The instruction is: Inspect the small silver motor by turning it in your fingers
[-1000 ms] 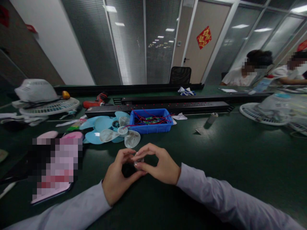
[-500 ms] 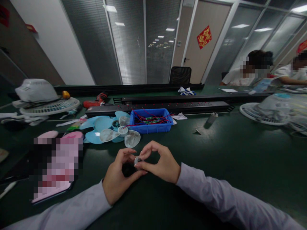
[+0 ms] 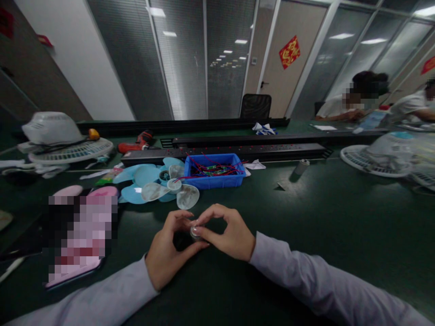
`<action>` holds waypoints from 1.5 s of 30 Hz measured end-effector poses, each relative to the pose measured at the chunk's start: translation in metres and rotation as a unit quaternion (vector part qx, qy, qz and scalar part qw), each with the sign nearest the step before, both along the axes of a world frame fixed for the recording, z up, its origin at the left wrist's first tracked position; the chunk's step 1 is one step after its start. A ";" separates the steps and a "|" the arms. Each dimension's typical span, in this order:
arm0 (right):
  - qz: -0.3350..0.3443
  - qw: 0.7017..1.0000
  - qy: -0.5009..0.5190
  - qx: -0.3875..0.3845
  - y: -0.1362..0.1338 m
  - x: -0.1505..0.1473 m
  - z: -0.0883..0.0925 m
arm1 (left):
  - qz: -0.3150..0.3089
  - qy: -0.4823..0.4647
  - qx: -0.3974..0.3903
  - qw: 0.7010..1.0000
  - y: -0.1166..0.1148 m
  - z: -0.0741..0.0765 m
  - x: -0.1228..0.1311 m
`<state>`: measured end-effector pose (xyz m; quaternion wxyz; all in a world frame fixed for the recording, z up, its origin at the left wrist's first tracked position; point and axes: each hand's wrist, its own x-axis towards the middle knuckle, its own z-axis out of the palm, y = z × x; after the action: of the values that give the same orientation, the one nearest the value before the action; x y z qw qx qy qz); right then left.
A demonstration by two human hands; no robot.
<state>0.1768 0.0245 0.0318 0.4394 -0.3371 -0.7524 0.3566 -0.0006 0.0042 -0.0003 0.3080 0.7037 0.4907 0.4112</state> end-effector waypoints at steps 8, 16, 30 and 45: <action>-0.065 0.996 0.057 0.012 -0.003 -0.003 -0.006 | -0.015 -0.006 -0.012 1.000 0.000 -0.002 0.001; -0.077 0.996 0.044 -0.001 -0.013 0.047 -0.016 | -0.014 0.011 -0.013 1.000 -0.001 -0.001 -0.001; -0.037 0.986 -0.143 -0.073 -0.029 0.101 -0.027 | -0.010 0.014 -0.013 1.000 0.000 0.001 0.000; -0.033 0.999 0.021 0.027 -0.006 0.006 0.001 | -0.012 0.002 -0.003 1.000 0.001 -0.003 0.000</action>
<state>0.1829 0.0182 0.0332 0.4756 -0.3419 -0.7409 0.3287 -0.0006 0.0051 -0.0031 0.3142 0.7094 0.4843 0.4043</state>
